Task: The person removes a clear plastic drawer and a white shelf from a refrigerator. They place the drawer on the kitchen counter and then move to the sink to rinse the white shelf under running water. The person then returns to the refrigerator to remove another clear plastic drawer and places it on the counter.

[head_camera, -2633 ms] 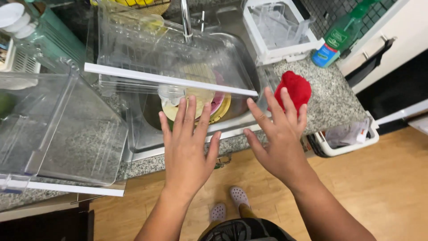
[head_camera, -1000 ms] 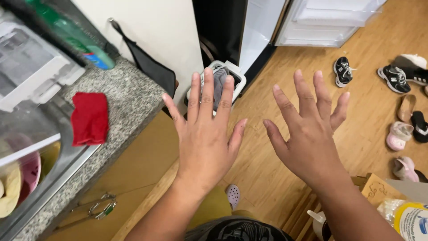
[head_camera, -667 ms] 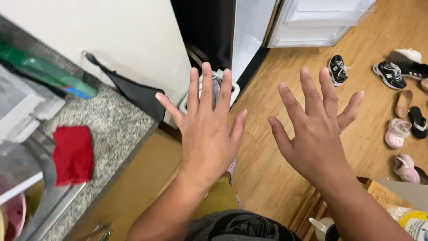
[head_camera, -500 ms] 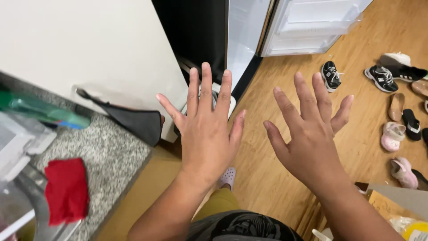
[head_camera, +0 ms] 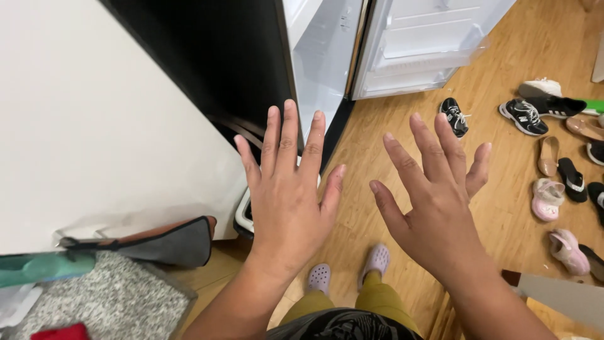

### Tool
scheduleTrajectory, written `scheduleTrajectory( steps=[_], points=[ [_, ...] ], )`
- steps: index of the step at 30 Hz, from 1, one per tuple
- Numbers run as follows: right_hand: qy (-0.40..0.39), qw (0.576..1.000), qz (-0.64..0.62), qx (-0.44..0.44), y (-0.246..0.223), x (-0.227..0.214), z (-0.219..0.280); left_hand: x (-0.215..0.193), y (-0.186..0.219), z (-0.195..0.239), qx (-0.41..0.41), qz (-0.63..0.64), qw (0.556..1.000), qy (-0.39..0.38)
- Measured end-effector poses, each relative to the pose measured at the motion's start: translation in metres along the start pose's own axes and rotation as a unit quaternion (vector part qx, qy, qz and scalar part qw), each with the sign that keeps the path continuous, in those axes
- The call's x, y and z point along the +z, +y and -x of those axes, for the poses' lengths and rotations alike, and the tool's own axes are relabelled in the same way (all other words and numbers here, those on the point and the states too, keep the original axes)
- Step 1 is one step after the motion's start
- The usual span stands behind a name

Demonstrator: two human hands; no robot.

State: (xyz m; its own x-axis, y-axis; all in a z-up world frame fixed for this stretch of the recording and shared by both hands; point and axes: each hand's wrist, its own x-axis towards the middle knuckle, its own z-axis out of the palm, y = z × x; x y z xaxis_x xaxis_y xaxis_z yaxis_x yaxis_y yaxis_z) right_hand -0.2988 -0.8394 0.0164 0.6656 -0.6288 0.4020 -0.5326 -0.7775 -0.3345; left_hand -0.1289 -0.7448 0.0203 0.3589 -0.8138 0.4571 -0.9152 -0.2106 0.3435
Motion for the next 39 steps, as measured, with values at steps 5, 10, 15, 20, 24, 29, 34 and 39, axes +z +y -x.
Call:
scheduleTrajectory(
  steps=[5,10,15,20,24,29,34,39],
  points=[
    [0.008,0.999,-0.012,-0.031,0.043,-0.005,-0.024,0.027,0.019,-0.032,0.011,0.018,1.0,0.005],
    [0.016,0.997,-0.012,-0.075,0.104,-0.018,-0.057,0.062,0.053,-0.068,0.019,0.043,0.999,0.016],
    [0.015,0.993,-0.018,-0.112,0.163,-0.03,-0.095,0.088,0.09,-0.105,-0.003,0.053,0.998,0.044],
    [0.013,0.991,-0.026,-0.131,0.207,-0.028,-0.127,0.11,0.107,-0.131,-0.035,0.033,0.997,0.054],
    [0.003,0.99,-0.045,-0.131,0.224,-0.019,-0.145,0.12,0.107,-0.147,-0.041,0.007,0.995,0.089],
    [-0.004,0.987,-0.057,-0.147,0.236,-0.001,-0.17,0.131,0.096,-0.168,-0.038,0.018,0.986,0.159],
    [0.0,0.987,-0.063,-0.145,0.243,0.02,-0.201,0.151,0.071,-0.201,-0.03,0.029,0.985,0.165],
    [0.016,0.989,-0.062,-0.134,0.252,0.034,-0.232,0.167,0.051,-0.238,-0.011,0.056,0.99,0.132]
  ],
)
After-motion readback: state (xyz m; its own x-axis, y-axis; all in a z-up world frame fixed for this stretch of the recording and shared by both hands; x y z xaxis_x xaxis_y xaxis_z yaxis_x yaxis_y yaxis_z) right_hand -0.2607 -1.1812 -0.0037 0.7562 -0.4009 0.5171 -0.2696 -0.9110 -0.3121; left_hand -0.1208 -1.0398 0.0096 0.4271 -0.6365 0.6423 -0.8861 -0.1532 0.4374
